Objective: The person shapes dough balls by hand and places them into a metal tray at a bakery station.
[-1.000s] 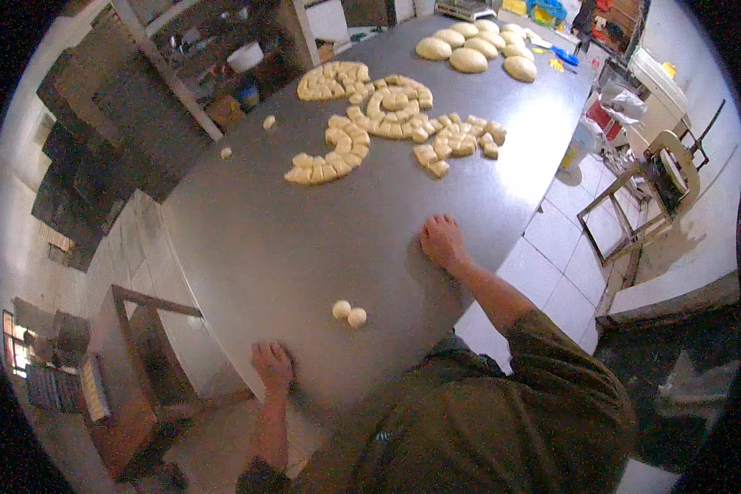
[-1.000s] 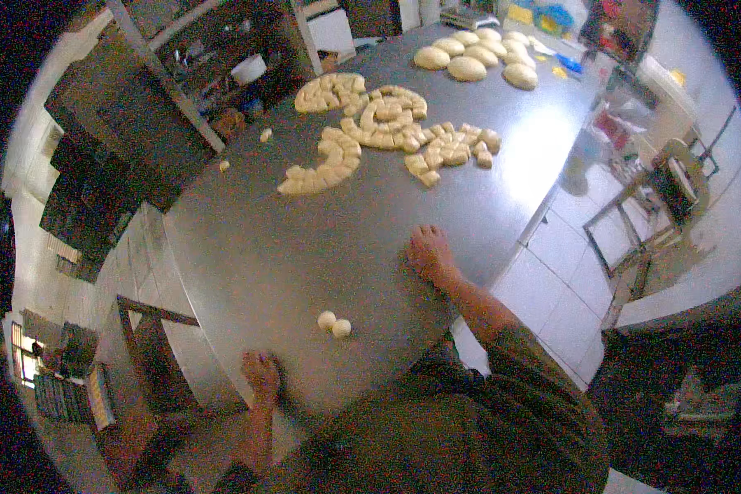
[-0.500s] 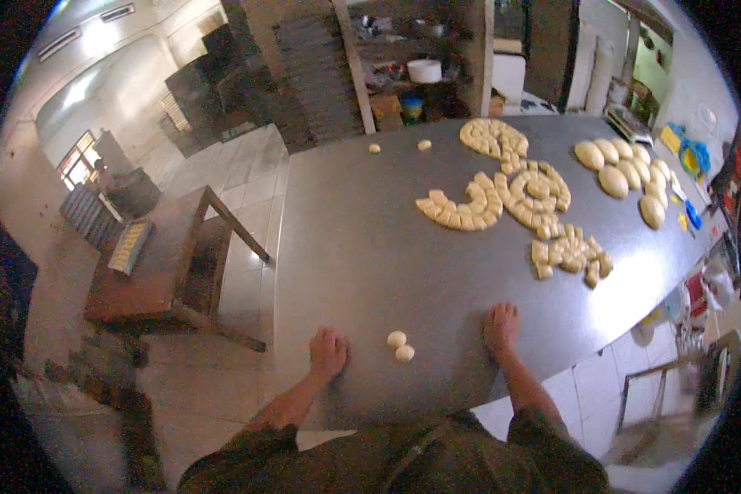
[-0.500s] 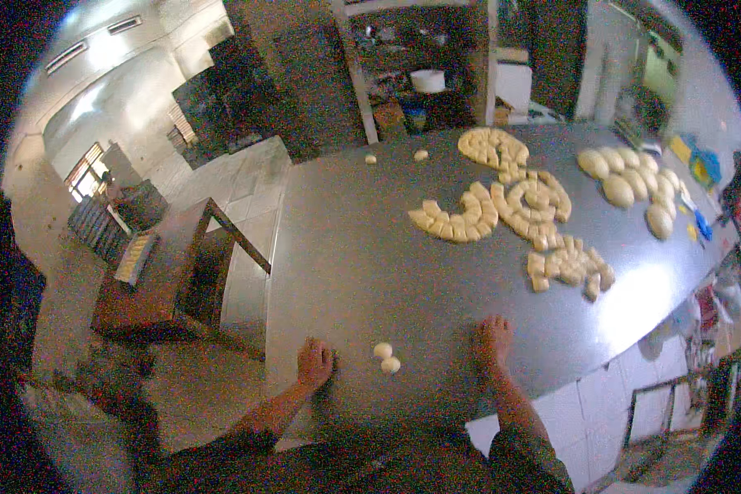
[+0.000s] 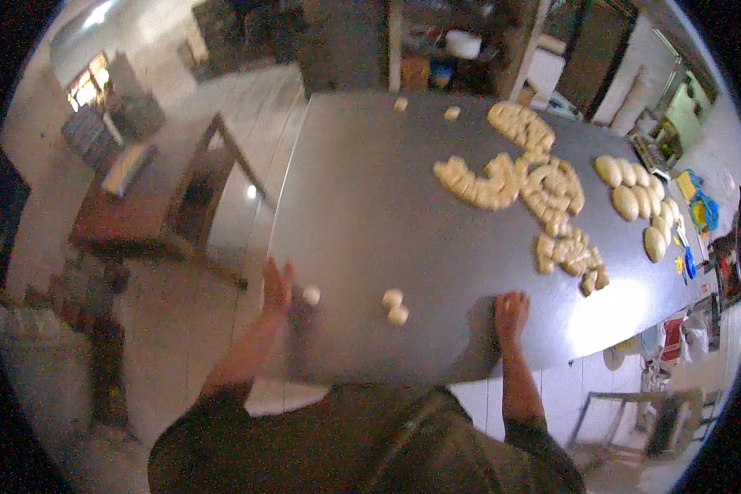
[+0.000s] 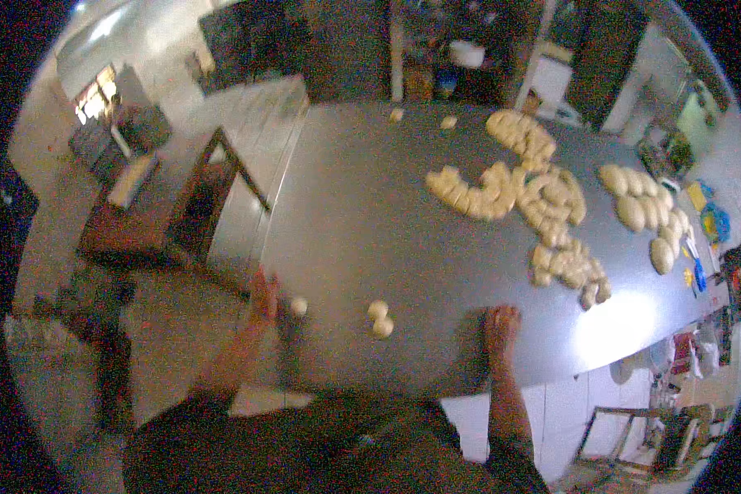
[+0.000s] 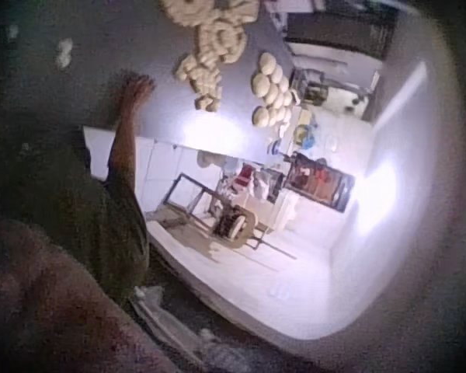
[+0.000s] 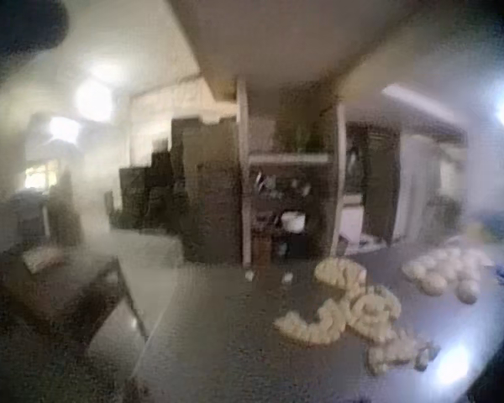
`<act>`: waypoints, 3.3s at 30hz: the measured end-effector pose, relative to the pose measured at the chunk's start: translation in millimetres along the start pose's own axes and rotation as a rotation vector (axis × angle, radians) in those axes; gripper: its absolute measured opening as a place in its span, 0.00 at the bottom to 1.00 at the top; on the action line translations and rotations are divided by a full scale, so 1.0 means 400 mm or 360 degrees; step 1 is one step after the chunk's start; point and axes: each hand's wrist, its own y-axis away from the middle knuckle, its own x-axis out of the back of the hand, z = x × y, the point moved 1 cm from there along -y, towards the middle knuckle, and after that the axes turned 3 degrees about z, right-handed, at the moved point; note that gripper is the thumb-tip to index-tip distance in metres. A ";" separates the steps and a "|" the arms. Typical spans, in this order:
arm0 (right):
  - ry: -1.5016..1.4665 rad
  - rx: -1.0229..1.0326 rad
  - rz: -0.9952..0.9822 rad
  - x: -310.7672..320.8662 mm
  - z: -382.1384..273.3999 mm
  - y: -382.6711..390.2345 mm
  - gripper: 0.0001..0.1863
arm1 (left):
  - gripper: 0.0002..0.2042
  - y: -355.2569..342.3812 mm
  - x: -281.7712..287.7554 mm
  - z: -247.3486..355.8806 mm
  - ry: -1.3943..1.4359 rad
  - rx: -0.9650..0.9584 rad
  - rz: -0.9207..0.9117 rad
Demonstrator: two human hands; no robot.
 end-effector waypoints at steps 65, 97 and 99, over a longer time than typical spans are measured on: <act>0.0208 -0.0047 -0.0303 0.134 -0.424 0.236 0.08 | 0.39 -0.021 0.037 -0.066 -0.0681 -0.0333 -0.0047; -0.0310 -0.0573 -0.0013 0.170 -0.359 0.182 0.12 | 0.41 0.016 0.057 0.003 -0.0720 0.0012 -0.0072; -0.0487 -0.1147 -0.0098 0.203 -0.366 0.189 0.12 | 0.42 0.029 0.060 0.005 -0.0709 0.0020 -0.0077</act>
